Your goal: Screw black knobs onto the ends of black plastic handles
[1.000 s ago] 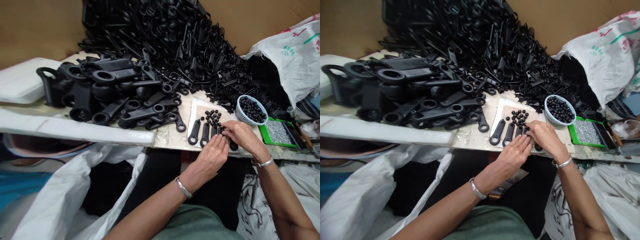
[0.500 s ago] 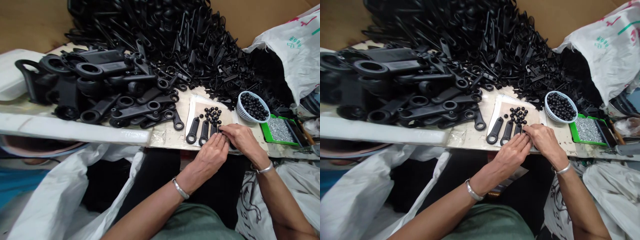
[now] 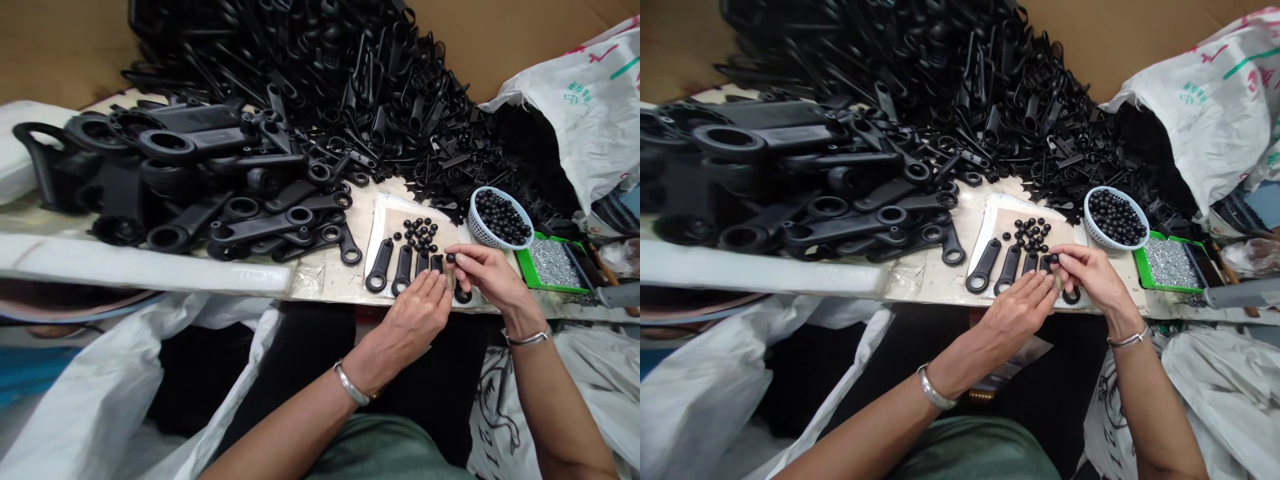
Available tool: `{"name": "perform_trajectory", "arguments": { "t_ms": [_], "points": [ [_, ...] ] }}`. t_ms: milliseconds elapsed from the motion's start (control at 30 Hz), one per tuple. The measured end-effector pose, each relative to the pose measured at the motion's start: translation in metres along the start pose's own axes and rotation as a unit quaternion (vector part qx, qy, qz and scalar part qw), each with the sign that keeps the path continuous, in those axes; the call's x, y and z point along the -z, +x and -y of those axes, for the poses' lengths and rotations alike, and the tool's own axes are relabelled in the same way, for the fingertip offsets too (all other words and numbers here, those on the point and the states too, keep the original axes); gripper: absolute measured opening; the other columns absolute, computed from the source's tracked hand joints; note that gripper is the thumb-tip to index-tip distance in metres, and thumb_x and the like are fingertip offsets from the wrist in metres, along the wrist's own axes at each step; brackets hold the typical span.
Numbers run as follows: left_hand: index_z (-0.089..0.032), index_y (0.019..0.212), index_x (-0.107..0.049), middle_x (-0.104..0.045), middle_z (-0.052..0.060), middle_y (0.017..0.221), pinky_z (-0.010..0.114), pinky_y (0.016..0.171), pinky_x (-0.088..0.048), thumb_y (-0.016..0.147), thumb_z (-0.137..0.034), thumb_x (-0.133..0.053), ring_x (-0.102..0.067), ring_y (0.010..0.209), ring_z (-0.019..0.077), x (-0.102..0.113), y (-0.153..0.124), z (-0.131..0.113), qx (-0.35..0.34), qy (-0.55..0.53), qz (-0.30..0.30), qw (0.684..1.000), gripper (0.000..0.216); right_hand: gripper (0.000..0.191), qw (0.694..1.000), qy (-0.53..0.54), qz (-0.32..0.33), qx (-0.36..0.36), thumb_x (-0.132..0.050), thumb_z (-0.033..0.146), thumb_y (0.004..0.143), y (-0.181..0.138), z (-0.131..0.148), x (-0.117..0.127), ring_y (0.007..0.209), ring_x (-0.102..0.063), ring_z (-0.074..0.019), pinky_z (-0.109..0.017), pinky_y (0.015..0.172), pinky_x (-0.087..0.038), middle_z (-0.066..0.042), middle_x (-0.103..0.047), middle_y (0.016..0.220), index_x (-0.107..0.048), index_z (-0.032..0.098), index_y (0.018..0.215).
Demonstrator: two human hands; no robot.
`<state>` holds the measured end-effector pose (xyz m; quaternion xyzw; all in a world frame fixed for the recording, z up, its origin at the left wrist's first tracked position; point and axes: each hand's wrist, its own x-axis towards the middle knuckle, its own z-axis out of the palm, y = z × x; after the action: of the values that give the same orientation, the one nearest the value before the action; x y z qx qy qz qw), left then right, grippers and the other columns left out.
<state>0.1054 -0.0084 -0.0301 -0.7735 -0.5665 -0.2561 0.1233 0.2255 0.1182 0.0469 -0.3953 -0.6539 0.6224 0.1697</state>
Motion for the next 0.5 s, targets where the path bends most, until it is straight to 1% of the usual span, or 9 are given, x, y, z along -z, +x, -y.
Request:
{"name": "perform_trajectory", "arguments": {
  "t_ms": [100, 167, 267, 367, 433, 500],
  "points": [
    [-0.001, 0.132, -0.052, -0.059, 0.020, 0.136, 0.038, 0.117, -0.036, 0.093, -0.007, -0.048, -0.055, 0.131, 0.0254, 0.000, 0.000, 0.000, 0.007, 0.002, -0.004, 1.000, 0.039, 0.049, 1.000, -0.004, -0.002, -0.002, -0.083, 0.045, 0.068, 0.000, 0.002, -0.001, 0.048, -0.054, -0.0079, -0.023, 0.048, -0.046, -0.001, -0.066, 0.073, -0.071, 0.015, 0.106],
    [0.000, 0.130, -0.053, -0.059, 0.020, 0.135, 0.039, 0.117, -0.035, 0.094, -0.007, -0.047, -0.055, 0.130, 0.0253, -0.001, 0.000, -0.001, 0.011, 0.001, -0.006, 1.000, 0.038, 0.047, 0.999, -0.042, -0.010, 0.022, -0.083, 0.041, 0.068, 0.000, 0.002, -0.002, 0.049, -0.053, -0.0082, -0.024, 0.049, -0.047, 0.001, -0.063, 0.071, -0.071, 0.015, 0.105],
    [-0.001, 0.128, -0.055, -0.060, 0.021, 0.134, 0.040, 0.117, -0.035, 0.095, -0.009, -0.048, -0.055, 0.130, 0.0256, -0.002, 0.000, -0.003, 0.015, -0.003, -0.010, 1.000, 0.035, 0.038, 0.987, -0.133, -0.050, 0.071, -0.077, 0.038, 0.073, -0.002, 0.001, -0.008, 0.049, -0.052, -0.0102, -0.025, 0.049, -0.046, 0.002, -0.059, 0.066, -0.071, 0.015, 0.104],
    [-0.001, 0.127, -0.056, -0.062, 0.020, 0.132, 0.040, 0.116, -0.036, 0.094, -0.011, -0.051, -0.056, 0.129, 0.0261, -0.003, 0.000, -0.003, 0.017, 0.000, -0.013, 1.000, 0.034, 0.031, 0.953, -0.257, -0.105, 0.120, -0.067, 0.035, 0.080, -0.003, -0.003, -0.013, 0.057, -0.057, -0.0146, -0.028, 0.056, -0.050, -0.002, -0.065, 0.071, -0.073, 0.016, 0.104],
    [-0.001, 0.127, -0.055, -0.061, 0.020, 0.132, 0.040, 0.116, -0.037, 0.094, -0.011, -0.052, -0.056, 0.129, 0.0265, -0.003, 0.000, -0.002, 0.014, 0.003, -0.014, 1.000, 0.035, 0.027, 0.919, -0.335, -0.135, 0.157, -0.064, 0.032, 0.083, -0.004, -0.005, -0.015, 0.067, -0.064, -0.0181, -0.031, 0.066, -0.053, -0.006, -0.071, 0.080, -0.075, 0.016, 0.102],
    [-0.001, 0.128, -0.054, -0.060, 0.021, 0.134, 0.040, 0.117, -0.036, 0.094, -0.010, -0.052, -0.055, 0.130, 0.0268, -0.003, -0.001, -0.001, 0.009, -0.001, -0.015, 1.000, 0.036, 0.024, 0.883, -0.401, -0.149, 0.195, -0.062, 0.029, 0.085, -0.004, -0.006, -0.015, 0.077, -0.068, -0.0215, -0.033, 0.074, -0.054, -0.009, -0.074, 0.090, -0.076, 0.017, 0.100]
  ]
}}
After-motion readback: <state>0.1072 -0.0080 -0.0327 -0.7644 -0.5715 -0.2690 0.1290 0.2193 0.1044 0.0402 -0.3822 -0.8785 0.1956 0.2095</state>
